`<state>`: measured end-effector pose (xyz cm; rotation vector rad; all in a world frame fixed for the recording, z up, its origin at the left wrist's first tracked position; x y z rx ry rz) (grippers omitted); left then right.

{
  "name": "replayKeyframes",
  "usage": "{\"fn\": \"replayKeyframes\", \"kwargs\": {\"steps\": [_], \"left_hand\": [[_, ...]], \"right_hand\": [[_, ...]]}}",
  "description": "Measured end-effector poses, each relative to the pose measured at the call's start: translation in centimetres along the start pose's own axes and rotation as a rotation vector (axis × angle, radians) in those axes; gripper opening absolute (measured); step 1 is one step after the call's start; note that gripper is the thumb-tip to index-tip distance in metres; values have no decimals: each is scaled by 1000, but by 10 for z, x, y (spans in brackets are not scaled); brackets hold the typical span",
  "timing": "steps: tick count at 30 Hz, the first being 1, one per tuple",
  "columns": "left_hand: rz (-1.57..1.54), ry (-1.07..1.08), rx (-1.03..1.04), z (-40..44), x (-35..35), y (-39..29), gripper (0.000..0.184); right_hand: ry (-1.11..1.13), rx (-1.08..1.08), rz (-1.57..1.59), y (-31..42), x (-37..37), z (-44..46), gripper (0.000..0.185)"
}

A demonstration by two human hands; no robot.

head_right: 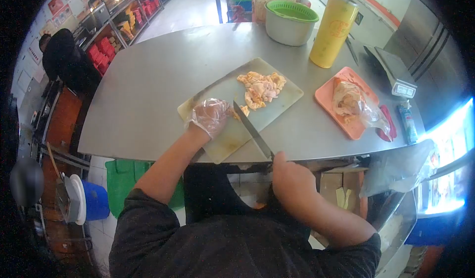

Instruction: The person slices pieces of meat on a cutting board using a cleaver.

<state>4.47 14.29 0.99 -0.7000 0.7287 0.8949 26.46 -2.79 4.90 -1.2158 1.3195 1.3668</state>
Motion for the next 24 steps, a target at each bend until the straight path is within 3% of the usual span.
{"fn": "replayKeyframes", "kwargs": {"steps": [6,8,11,13,16,18,20,24], "left_hand": [[-62,-28,85,4,-17,-14,16],[-22,9,226,1,-15,-18,17],[49,54,257,-5,3,-4,18],[79,74,253,-9,25,15,20],[56,66,210,-9,21,19,23],[12,42,183,-8,16,18,24],[243,156,167,-6,28,22,23],[237,123,31,-5,28,27,22]], "right_hand": [[5,16,39,3,6,14,16],[-30,-69,106,12,23,42,18],[-250,-37,451,28,6,78,17],[-245,52,686,35,34,120,16],[-459,-197,398,55,53,155,16],[-359,-81,522,45,61,147,16],[-257,21,627,35,55,129,16],[-138,-105,227,11,20,50,16]]}}
Point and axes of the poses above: each hand's wrist, its own z-axis towards the middle knuckle, its own x-axis out of the palm, y = z × x, the point moved 7 cm from there along z, towards the middle knuckle, and after that the axes turned 15 degrees about -y, right-handed, at the moved point
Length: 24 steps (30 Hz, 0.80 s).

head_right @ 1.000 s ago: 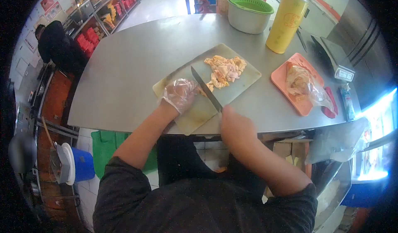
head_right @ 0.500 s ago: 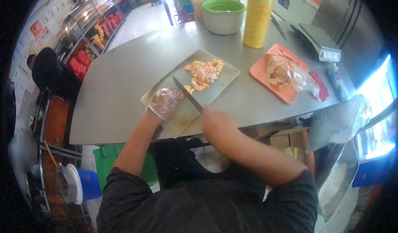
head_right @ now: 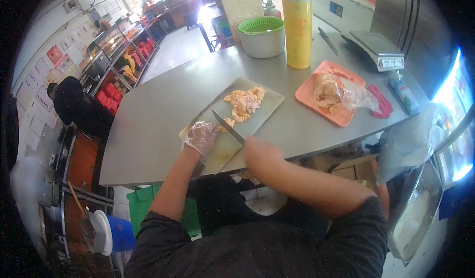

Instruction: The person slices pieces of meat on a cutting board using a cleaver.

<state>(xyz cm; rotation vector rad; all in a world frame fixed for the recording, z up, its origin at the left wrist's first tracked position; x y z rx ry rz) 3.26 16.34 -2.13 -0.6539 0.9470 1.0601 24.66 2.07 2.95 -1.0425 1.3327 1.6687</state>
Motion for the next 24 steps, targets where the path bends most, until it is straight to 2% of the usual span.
{"fn": "replayKeyframes", "kwargs": {"steps": [1,5,9,10,12,13,15,17,18,19,21,24], "left_hand": [[5,-19,-17,2,11,8,22],[54,0,-49,5,7,10,24],[23,40,-94,1,3,14,27],[-36,-211,5,-8,-21,4,30],[-86,-467,101,-15,-48,-6,34],[-30,-372,-54,-12,-42,-1,37],[34,-273,-222,-18,-54,1,41],[-243,6,-391,-27,-79,-6,38],[-233,7,-402,-29,-85,-8,38],[-164,-52,-300,-26,-94,-16,36],[-84,-119,-200,-21,-113,-25,34],[-11,-54,-165,-19,-108,-18,28]], "right_hand": [[25,-64,-99,-4,-13,-21,16],[115,-36,-194,-16,-60,-78,15],[140,-8,-227,-25,-65,-91,18],[128,-6,-234,-31,-66,-89,18],[60,-109,-141,-31,-58,-77,21],[57,-119,-142,-29,-57,-71,21],[26,-96,-73,-25,-58,-55,28],[4,-62,-37,-34,-39,-27,30],[-22,-14,-5,-42,-27,-13,32],[-18,-25,2,-48,-12,-1,32],[-166,91,143,-67,3,25,35],[-276,-29,299,-83,3,34,35]]}}
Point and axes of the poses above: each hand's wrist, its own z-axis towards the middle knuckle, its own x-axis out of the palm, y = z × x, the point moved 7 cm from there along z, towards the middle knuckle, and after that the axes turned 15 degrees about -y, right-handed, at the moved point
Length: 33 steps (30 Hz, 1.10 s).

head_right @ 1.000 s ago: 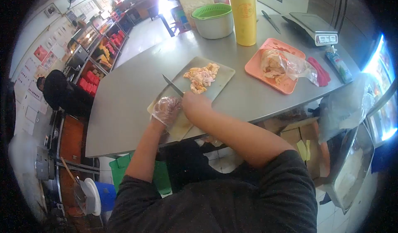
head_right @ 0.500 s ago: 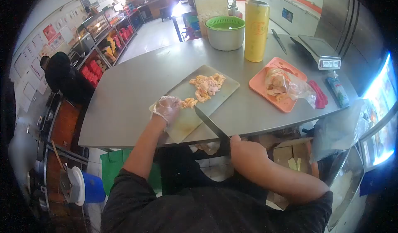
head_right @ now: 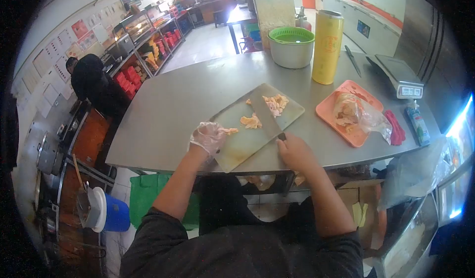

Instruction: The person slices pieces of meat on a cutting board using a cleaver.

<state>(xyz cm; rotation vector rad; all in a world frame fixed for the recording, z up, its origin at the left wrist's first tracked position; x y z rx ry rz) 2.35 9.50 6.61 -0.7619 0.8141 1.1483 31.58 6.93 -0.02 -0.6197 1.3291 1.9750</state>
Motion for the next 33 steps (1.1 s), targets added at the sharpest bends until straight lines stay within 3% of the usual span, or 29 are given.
{"fn": "replayKeyframes", "kwargs": {"steps": [1,3,7,9,13,15,19,21,23,27,29,33], "left_hand": [[-117,-18,-55,1,26,23,27],[-236,-21,-95,4,41,37,26],[-1367,222,-615,18,45,28,23],[-1656,289,-751,19,52,19,25],[-1327,286,-368,19,74,12,28],[-1231,292,-277,18,82,12,29],[-517,90,-98,13,83,18,47],[-334,39,-63,10,74,19,52],[-239,72,-160,14,41,10,54],[-254,8,-118,22,31,10,46],[8,151,65,31,48,3,42],[-130,97,27,36,60,19,33]], "right_hand": [[-2,8,5,5,-11,-1,35],[247,360,444,8,-25,-17,32],[114,451,800,-8,-27,-29,28],[6,442,833,-11,-32,-31,25],[30,429,847,-13,-27,-31,26],[53,401,778,-5,-31,-32,25],[74,387,810,-7,-30,-34,24],[59,390,833,-10,-29,-32,23],[63,401,842,-8,-30,-31,23],[52,368,843,-7,-32,-31,22],[56,377,844,-8,-33,-31,21],[70,390,858,-8,-33,-31,21]]}}
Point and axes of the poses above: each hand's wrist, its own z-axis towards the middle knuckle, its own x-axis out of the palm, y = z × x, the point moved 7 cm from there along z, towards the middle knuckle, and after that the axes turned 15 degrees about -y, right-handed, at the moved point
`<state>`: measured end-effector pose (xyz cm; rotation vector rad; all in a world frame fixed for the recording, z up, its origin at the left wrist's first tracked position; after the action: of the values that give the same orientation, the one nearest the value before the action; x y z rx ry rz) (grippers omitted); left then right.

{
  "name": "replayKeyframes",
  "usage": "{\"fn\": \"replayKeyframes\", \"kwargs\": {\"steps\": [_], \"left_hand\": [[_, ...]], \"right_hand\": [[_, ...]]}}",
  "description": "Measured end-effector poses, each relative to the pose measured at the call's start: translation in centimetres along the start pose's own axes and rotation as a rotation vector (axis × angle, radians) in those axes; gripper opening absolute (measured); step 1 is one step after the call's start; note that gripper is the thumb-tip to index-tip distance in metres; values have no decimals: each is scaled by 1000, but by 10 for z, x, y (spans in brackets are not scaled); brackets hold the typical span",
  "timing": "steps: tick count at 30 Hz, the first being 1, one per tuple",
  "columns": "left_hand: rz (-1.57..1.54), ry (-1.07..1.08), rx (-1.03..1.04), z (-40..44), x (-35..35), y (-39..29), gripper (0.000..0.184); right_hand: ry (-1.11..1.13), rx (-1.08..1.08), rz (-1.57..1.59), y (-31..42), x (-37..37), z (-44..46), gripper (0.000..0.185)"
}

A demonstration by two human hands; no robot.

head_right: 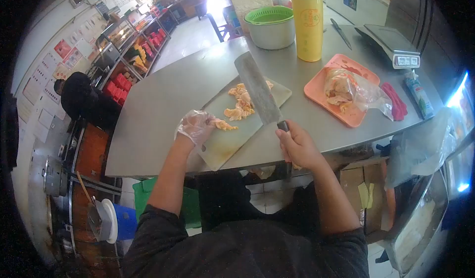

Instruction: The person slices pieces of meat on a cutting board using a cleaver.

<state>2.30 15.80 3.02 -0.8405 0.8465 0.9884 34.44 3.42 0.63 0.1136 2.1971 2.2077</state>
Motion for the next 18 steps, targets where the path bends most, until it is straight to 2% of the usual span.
{"fn": "replayKeyframes", "kwargs": {"steps": [2,6,9,12,13,15,18], "left_hand": [[-121,96,-214,6,11,21,24],[-247,198,-257,8,40,76,19],[-318,223,-116,7,34,73,24],[-609,303,-290,-4,41,74,24],[-785,266,-425,-7,29,60,22],[-959,225,-560,-14,5,25,20],[-1227,103,-661,-15,-15,-4,15]], "right_hand": [[1,1,3,0,-1,1,21],[4,24,81,-5,-3,3,22],[0,24,85,-8,-4,5,22],[28,38,106,-5,-3,5,22],[30,39,107,-3,-3,5,22],[1,68,66,-3,-4,5,22],[12,54,45,-2,-4,4,22]]}}
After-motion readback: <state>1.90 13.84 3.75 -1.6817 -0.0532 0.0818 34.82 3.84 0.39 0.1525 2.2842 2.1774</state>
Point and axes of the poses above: each hand's wrist, its own z-axis towards the middle knuckle, its own x-axis out of the palm, y = z × x, the point moved 7 cm from there along z, towards the middle knuckle, and after that the axes turned 15 degrees about -y, right-handed, at the moved point
